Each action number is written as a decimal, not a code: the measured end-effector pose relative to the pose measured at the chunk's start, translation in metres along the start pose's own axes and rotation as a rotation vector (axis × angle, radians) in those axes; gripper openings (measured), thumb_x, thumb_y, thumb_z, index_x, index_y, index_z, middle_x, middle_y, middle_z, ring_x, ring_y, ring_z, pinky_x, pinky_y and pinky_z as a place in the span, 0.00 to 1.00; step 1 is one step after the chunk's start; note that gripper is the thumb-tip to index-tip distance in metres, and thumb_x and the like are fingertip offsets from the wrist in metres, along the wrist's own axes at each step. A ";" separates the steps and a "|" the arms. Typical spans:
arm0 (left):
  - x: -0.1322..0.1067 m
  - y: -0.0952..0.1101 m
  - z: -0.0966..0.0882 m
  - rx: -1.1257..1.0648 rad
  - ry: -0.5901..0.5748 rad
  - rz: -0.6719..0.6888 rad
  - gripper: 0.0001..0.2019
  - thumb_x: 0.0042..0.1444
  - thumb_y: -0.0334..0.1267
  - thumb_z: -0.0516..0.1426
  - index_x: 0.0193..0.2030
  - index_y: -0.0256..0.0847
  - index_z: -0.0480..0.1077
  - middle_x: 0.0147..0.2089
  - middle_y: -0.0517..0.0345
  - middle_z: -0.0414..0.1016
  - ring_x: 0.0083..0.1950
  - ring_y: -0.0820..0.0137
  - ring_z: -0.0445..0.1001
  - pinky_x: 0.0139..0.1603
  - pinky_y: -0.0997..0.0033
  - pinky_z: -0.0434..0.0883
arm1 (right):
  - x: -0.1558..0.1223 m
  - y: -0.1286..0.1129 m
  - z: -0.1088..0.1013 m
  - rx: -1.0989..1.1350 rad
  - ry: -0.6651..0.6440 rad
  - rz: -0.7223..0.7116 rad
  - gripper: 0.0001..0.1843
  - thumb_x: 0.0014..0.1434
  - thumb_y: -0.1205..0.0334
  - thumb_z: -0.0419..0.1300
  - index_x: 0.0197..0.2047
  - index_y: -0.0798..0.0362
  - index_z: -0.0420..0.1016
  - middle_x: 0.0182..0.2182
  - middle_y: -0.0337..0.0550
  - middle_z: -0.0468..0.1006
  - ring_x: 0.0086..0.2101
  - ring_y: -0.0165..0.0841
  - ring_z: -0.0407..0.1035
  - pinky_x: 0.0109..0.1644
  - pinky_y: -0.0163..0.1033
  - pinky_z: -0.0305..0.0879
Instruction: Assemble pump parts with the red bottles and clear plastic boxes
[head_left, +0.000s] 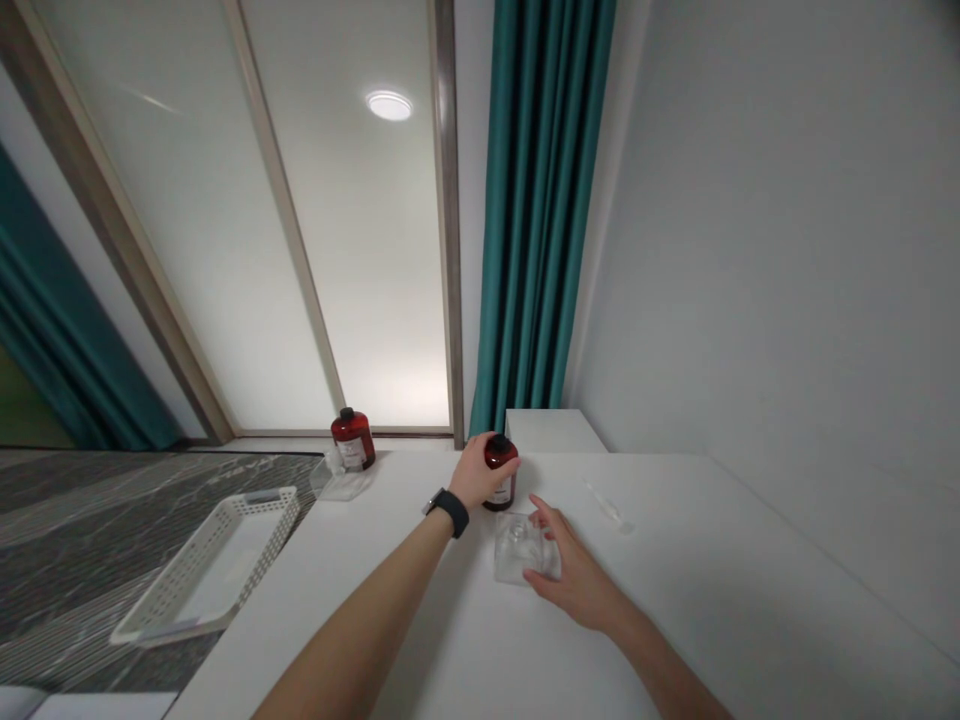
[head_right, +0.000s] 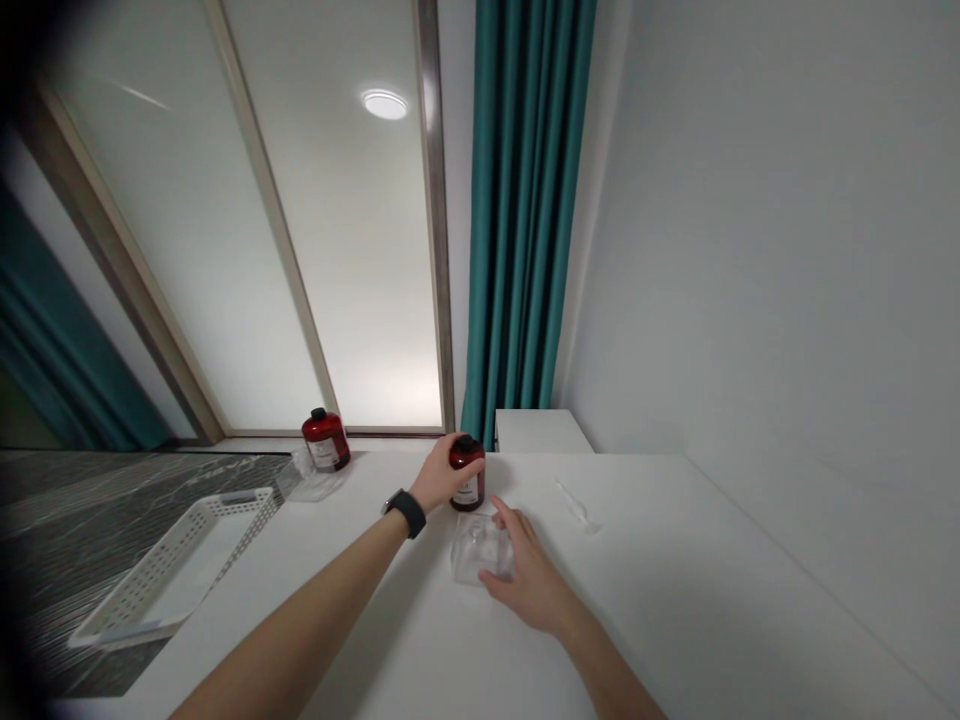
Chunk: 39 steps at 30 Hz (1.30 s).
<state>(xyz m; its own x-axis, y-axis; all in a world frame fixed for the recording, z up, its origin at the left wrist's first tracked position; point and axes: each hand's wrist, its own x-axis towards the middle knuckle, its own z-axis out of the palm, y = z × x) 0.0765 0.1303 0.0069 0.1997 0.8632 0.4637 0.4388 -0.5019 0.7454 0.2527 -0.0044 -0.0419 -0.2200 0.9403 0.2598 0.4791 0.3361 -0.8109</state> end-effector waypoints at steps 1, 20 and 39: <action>0.001 0.000 0.000 -0.007 -0.006 -0.004 0.24 0.53 0.42 0.65 0.54 0.37 0.67 0.51 0.44 0.73 0.54 0.54 0.73 0.59 0.51 0.69 | 0.000 0.000 0.000 0.000 -0.001 0.000 0.48 0.52 0.69 0.62 0.72 0.44 0.46 0.56 0.47 0.65 0.57 0.40 0.61 0.66 0.52 0.54; -0.066 0.011 -0.081 -0.136 -0.166 -0.081 0.21 0.54 0.39 0.60 0.55 0.38 0.64 0.51 0.48 0.75 0.52 0.58 0.75 0.58 0.54 0.70 | -0.003 0.006 0.001 0.063 0.019 0.018 0.48 0.53 0.66 0.62 0.72 0.43 0.45 0.58 0.48 0.64 0.57 0.42 0.63 0.64 0.54 0.56; -0.108 0.017 -0.097 -0.118 -0.131 -0.010 0.23 0.53 0.36 0.59 0.57 0.39 0.65 0.56 0.47 0.72 0.56 0.55 0.72 0.59 0.53 0.67 | 0.009 0.027 0.006 -0.086 0.204 -0.019 0.46 0.54 0.62 0.63 0.71 0.46 0.47 0.58 0.50 0.67 0.57 0.44 0.65 0.64 0.57 0.59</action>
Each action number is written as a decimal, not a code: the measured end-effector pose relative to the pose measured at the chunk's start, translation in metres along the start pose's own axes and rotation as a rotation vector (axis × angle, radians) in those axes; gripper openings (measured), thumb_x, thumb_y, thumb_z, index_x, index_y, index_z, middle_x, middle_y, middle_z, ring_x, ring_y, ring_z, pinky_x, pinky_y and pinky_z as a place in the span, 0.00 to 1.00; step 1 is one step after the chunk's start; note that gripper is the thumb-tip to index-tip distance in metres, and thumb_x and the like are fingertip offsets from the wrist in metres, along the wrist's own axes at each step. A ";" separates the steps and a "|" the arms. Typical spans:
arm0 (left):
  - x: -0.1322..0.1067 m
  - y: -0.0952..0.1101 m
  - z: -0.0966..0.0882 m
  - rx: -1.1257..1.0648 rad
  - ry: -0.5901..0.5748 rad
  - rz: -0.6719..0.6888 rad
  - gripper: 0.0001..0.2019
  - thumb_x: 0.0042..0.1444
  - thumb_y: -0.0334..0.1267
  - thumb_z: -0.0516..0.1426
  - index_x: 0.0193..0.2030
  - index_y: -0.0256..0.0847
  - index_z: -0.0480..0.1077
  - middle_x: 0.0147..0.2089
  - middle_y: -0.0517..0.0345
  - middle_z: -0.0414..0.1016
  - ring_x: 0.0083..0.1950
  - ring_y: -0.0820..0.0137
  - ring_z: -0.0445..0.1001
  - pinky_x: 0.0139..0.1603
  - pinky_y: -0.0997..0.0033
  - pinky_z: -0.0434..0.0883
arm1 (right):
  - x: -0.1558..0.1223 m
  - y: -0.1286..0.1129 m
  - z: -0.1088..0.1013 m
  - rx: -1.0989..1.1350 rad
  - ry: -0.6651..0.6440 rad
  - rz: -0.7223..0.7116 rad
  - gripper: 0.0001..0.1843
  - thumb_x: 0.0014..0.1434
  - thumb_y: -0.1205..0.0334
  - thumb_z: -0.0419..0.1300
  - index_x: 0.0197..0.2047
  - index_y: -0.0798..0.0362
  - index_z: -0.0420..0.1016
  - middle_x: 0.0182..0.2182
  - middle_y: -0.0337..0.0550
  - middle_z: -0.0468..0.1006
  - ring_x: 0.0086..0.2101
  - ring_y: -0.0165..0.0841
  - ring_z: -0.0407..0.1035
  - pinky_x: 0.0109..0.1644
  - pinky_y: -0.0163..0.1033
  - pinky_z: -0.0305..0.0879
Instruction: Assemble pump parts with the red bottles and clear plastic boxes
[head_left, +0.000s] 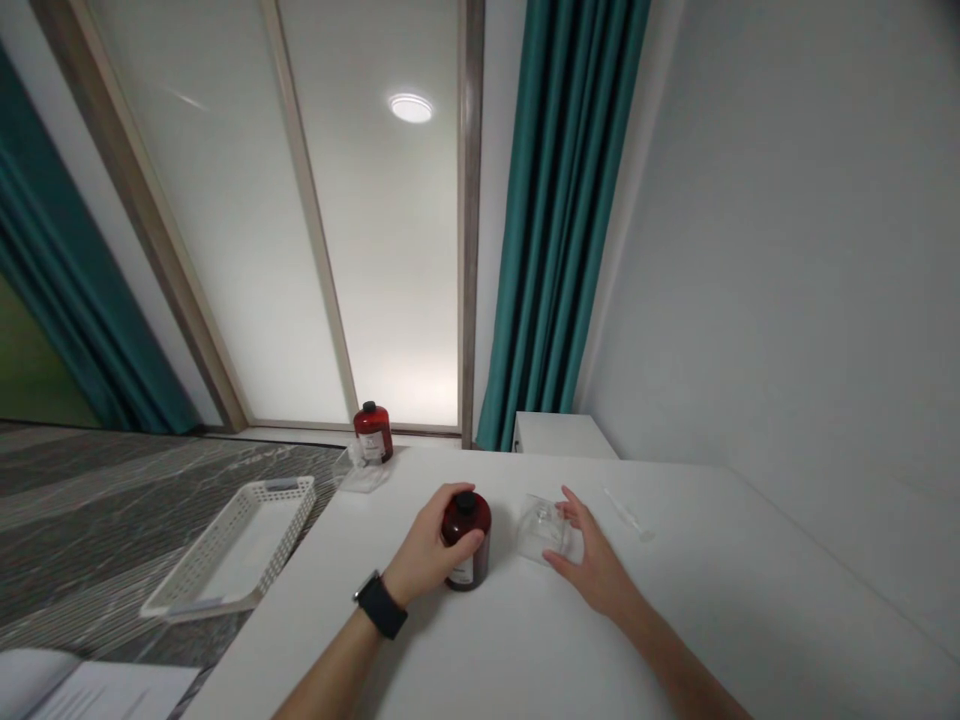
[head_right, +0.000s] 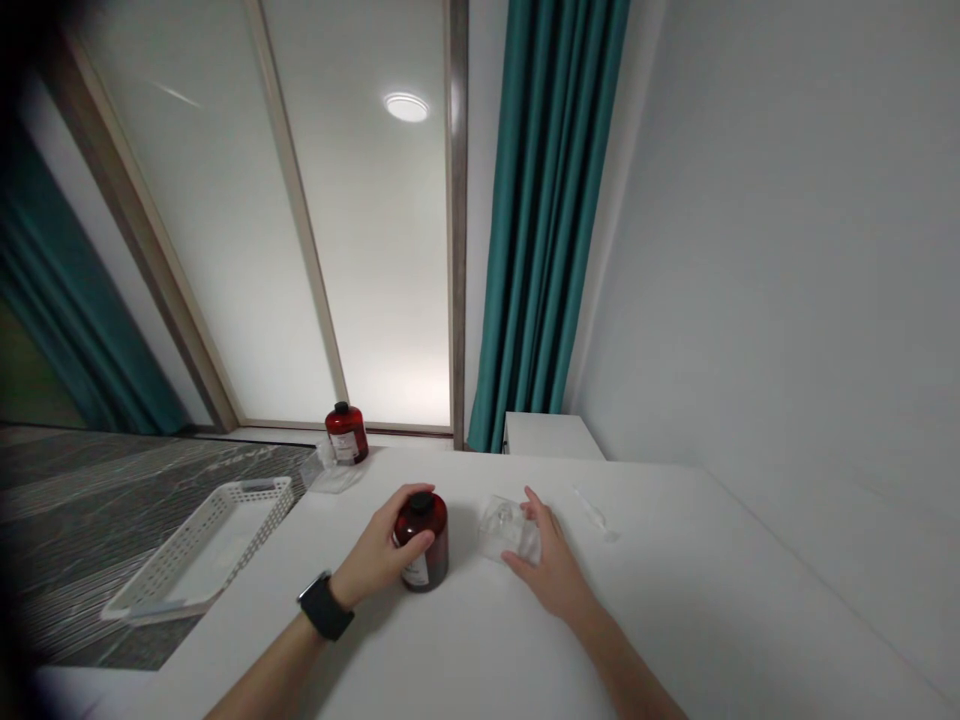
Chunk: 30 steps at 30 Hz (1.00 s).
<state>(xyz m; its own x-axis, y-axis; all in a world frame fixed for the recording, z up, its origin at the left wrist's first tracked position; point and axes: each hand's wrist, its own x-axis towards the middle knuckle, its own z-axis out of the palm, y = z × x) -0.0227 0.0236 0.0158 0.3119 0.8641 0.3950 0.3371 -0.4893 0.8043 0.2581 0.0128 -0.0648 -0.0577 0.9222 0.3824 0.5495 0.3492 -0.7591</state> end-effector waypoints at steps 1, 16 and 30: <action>0.000 0.000 0.001 -0.006 0.004 0.000 0.23 0.53 0.36 0.59 0.57 0.39 0.65 0.56 0.47 0.72 0.56 0.55 0.72 0.59 0.53 0.68 | 0.000 -0.001 -0.001 -0.024 0.012 -0.030 0.45 0.55 0.62 0.63 0.71 0.46 0.48 0.59 0.51 0.67 0.58 0.45 0.64 0.64 0.57 0.59; 0.007 -0.005 -0.026 -0.098 0.154 0.134 0.09 0.65 0.39 0.54 0.47 0.41 0.73 0.47 0.49 0.75 0.51 0.60 0.73 0.52 0.60 0.70 | 0.035 -0.094 -0.002 -0.087 0.326 -0.424 0.13 0.63 0.69 0.53 0.49 0.47 0.71 0.37 0.42 0.78 0.41 0.39 0.71 0.48 0.47 0.68; 0.006 -0.011 -0.025 -0.256 -0.115 -0.005 0.22 0.52 0.42 0.66 0.51 0.40 0.67 0.51 0.49 0.73 0.54 0.56 0.72 0.58 0.55 0.66 | 0.063 -0.152 0.028 0.168 -0.170 -0.147 0.26 0.51 0.71 0.62 0.55 0.48 0.71 0.38 0.40 0.79 0.39 0.36 0.73 0.48 0.44 0.69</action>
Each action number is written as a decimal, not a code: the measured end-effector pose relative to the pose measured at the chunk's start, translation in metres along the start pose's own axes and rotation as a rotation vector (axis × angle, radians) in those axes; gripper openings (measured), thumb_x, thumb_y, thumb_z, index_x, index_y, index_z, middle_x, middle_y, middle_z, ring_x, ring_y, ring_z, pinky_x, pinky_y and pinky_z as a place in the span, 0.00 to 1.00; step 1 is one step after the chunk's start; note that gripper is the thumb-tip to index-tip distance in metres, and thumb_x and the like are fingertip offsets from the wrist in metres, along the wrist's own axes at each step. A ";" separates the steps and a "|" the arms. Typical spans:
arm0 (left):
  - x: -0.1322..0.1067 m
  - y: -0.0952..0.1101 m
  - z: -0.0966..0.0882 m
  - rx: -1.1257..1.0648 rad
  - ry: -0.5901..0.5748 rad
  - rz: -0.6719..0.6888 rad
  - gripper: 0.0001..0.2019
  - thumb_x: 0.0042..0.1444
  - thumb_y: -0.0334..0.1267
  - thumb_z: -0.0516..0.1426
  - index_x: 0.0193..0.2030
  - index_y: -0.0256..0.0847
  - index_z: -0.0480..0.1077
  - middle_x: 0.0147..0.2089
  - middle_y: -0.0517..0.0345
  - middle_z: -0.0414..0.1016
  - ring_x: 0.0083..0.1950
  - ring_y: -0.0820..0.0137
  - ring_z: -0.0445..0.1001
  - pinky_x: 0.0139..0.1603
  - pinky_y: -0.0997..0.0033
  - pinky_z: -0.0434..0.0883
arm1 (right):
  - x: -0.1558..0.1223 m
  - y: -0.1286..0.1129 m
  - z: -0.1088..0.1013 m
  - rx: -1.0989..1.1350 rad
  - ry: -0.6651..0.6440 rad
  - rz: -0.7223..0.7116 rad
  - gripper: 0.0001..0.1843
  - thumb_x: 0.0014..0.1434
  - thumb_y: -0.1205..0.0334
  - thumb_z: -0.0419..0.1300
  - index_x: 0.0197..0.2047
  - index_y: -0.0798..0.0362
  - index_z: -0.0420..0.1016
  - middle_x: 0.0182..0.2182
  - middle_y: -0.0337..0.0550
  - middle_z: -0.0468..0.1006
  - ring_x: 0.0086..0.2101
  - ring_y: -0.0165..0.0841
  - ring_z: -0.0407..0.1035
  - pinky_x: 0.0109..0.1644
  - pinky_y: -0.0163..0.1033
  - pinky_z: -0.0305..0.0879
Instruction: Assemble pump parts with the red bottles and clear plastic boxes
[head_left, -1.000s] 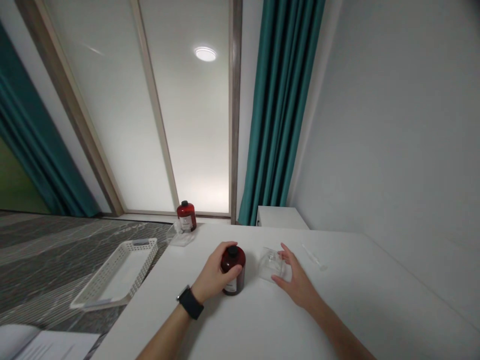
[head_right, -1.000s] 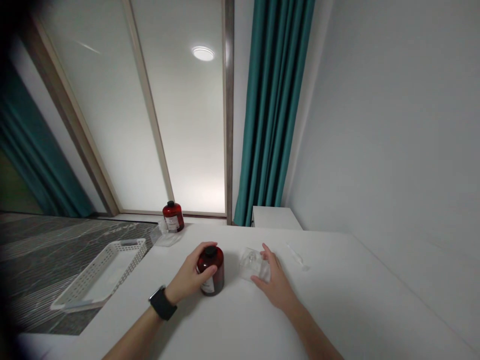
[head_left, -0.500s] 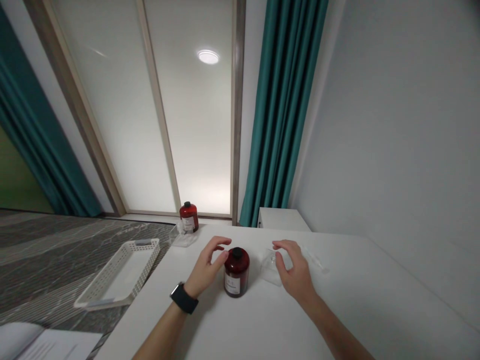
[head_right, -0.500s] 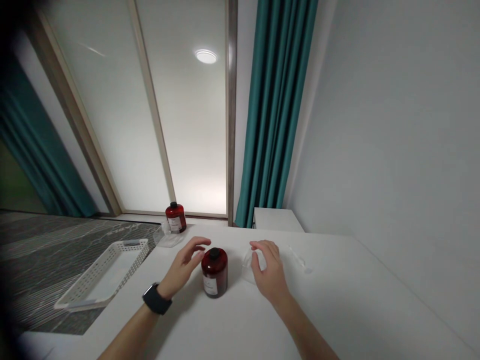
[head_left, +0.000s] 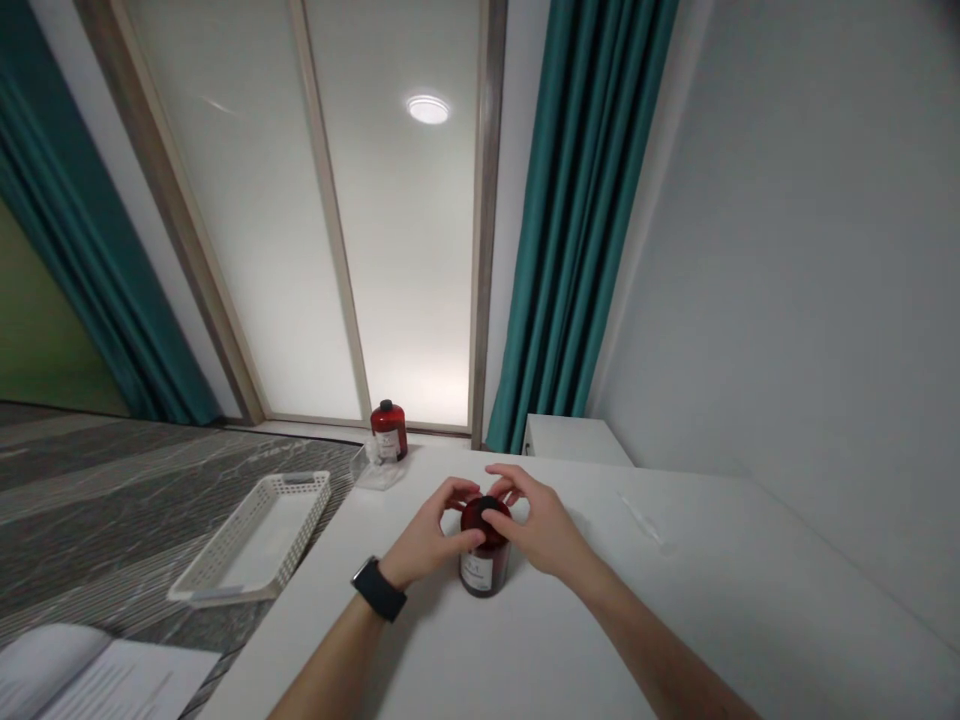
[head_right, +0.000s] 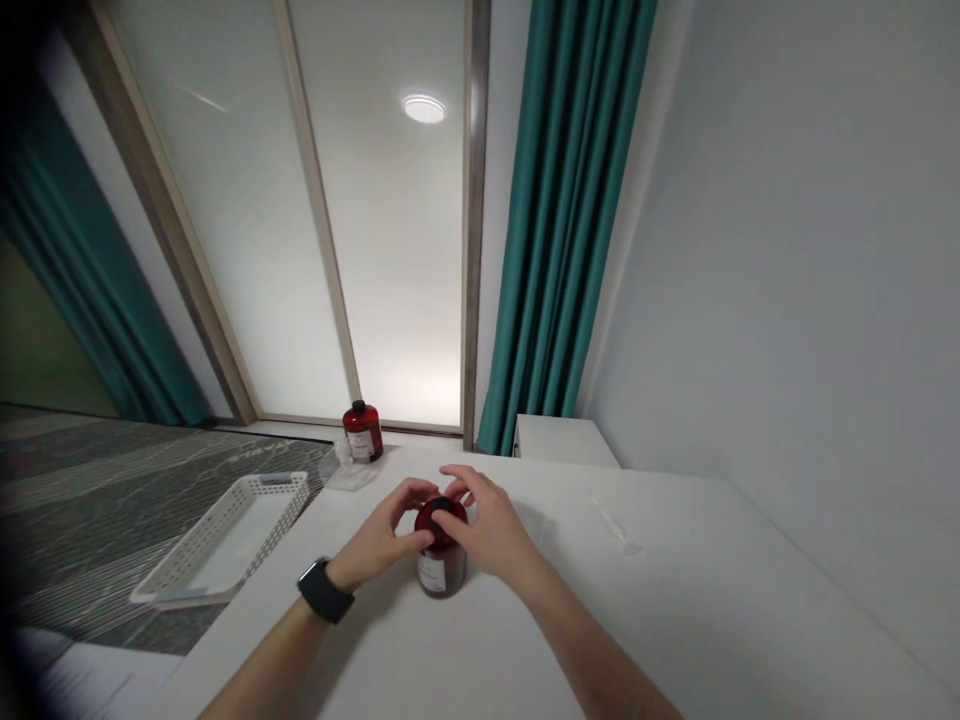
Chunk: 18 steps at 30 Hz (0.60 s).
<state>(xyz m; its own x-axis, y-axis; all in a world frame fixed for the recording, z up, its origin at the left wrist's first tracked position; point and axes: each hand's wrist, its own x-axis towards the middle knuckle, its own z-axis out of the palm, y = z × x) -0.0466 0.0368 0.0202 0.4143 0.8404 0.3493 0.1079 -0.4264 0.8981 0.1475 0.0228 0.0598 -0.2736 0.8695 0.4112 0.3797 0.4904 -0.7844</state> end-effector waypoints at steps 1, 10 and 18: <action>0.000 -0.001 0.000 -0.011 0.004 -0.010 0.23 0.50 0.42 0.67 0.51 0.40 0.67 0.51 0.49 0.73 0.54 0.56 0.72 0.58 0.55 0.66 | 0.000 0.000 0.000 0.005 0.007 0.014 0.26 0.50 0.71 0.63 0.54 0.47 0.72 0.38 0.40 0.79 0.38 0.35 0.73 0.47 0.43 0.69; 0.001 0.001 0.004 -0.028 -0.003 -0.008 0.23 0.50 0.44 0.67 0.49 0.39 0.67 0.49 0.50 0.73 0.52 0.57 0.71 0.56 0.58 0.65 | 0.002 0.007 0.001 0.033 0.030 -0.002 0.14 0.50 0.69 0.64 0.43 0.50 0.74 0.36 0.39 0.80 0.40 0.36 0.75 0.48 0.43 0.69; 0.003 -0.008 0.005 -0.170 -0.008 -0.008 0.29 0.47 0.53 0.69 0.49 0.39 0.68 0.49 0.48 0.75 0.52 0.57 0.73 0.56 0.57 0.66 | -0.001 0.015 -0.003 0.109 -0.037 -0.055 0.15 0.54 0.69 0.60 0.45 0.49 0.72 0.42 0.41 0.80 0.46 0.36 0.76 0.54 0.45 0.69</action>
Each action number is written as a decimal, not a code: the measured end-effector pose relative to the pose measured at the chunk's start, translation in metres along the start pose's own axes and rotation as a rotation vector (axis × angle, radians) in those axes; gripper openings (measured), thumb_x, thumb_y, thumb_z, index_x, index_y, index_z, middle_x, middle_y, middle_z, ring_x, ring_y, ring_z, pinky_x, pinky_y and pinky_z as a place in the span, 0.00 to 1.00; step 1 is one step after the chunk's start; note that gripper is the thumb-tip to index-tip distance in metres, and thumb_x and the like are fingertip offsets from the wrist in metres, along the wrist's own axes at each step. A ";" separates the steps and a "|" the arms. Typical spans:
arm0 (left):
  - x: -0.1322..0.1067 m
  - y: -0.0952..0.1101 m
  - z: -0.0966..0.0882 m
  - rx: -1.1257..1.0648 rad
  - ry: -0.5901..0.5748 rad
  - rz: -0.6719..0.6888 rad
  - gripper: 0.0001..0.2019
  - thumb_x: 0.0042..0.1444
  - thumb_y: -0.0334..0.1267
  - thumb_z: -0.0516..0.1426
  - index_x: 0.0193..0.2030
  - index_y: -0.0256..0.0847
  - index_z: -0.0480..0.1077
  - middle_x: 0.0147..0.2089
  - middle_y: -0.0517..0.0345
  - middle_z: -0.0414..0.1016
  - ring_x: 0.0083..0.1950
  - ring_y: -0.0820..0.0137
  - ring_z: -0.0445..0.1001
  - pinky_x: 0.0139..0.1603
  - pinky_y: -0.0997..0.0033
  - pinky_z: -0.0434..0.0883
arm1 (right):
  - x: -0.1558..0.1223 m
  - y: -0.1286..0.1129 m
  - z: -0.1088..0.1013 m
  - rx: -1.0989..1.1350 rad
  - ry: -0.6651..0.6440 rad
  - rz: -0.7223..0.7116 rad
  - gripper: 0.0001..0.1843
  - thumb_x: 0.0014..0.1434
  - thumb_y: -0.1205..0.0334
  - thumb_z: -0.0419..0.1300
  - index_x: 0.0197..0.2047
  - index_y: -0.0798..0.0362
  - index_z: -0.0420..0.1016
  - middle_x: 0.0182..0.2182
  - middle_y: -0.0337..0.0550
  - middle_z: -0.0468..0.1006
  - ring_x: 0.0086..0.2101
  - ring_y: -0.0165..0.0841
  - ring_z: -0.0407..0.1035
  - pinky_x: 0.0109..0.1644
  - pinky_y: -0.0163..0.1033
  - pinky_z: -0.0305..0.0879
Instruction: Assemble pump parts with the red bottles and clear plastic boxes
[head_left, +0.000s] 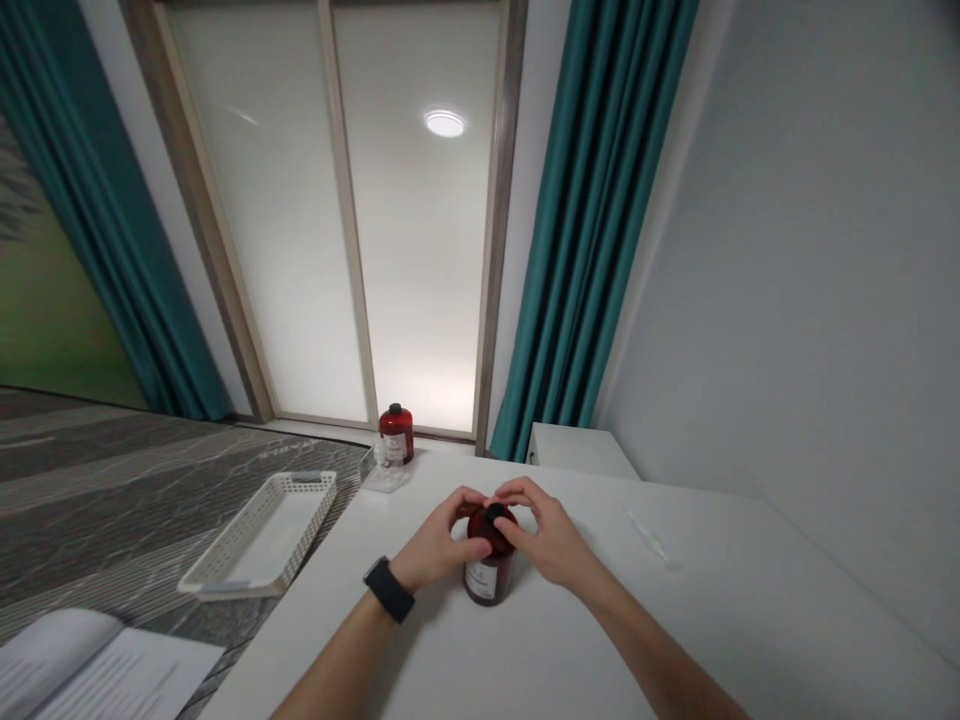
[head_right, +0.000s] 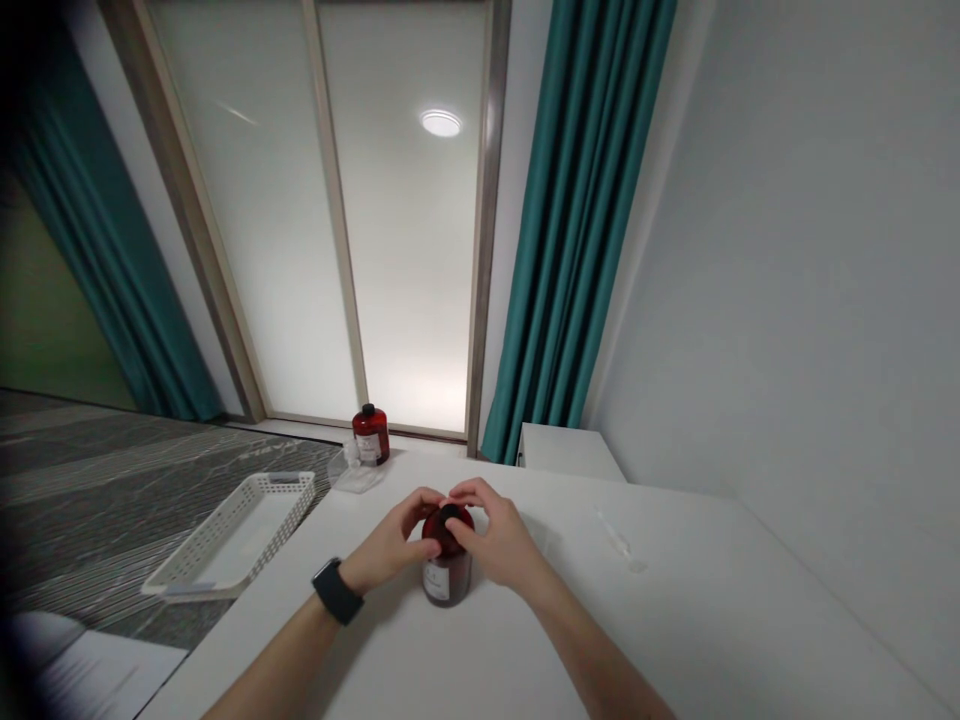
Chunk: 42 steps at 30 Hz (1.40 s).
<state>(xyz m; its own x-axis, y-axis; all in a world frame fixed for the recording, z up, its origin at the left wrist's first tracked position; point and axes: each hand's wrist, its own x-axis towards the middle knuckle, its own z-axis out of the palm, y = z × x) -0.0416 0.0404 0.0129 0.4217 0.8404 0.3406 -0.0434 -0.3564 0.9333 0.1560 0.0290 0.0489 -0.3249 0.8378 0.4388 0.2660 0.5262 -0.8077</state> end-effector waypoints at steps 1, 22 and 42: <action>0.001 -0.003 0.001 -0.053 -0.010 -0.004 0.30 0.46 0.54 0.70 0.49 0.39 0.67 0.50 0.47 0.75 0.52 0.57 0.73 0.56 0.57 0.66 | -0.002 0.001 -0.001 0.029 -0.001 0.001 0.16 0.55 0.69 0.59 0.47 0.49 0.71 0.43 0.42 0.80 0.47 0.36 0.76 0.55 0.45 0.69; -0.001 0.016 0.033 0.254 0.192 0.178 0.11 0.62 0.46 0.59 0.45 0.43 0.74 0.52 0.47 0.72 0.57 0.57 0.69 0.62 0.52 0.64 | -0.056 0.018 0.001 -0.174 0.164 -0.008 0.27 0.61 0.69 0.53 0.63 0.48 0.64 0.58 0.50 0.74 0.52 0.40 0.72 0.54 0.49 0.71; -0.009 0.024 0.023 0.029 0.199 0.110 0.15 0.63 0.50 0.58 0.43 0.38 0.72 0.43 0.48 0.77 0.48 0.59 0.75 0.54 0.58 0.70 | -0.064 0.014 0.010 -0.230 0.180 -0.138 0.23 0.61 0.67 0.57 0.59 0.45 0.67 0.53 0.49 0.71 0.52 0.43 0.69 0.55 0.50 0.71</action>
<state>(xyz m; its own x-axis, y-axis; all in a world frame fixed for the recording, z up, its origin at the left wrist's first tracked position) -0.0255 0.0148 0.0297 0.2283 0.8588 0.4587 -0.0520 -0.4597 0.8866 0.1714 -0.0189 0.0049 -0.2117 0.7580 0.6170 0.4358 0.6383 -0.6346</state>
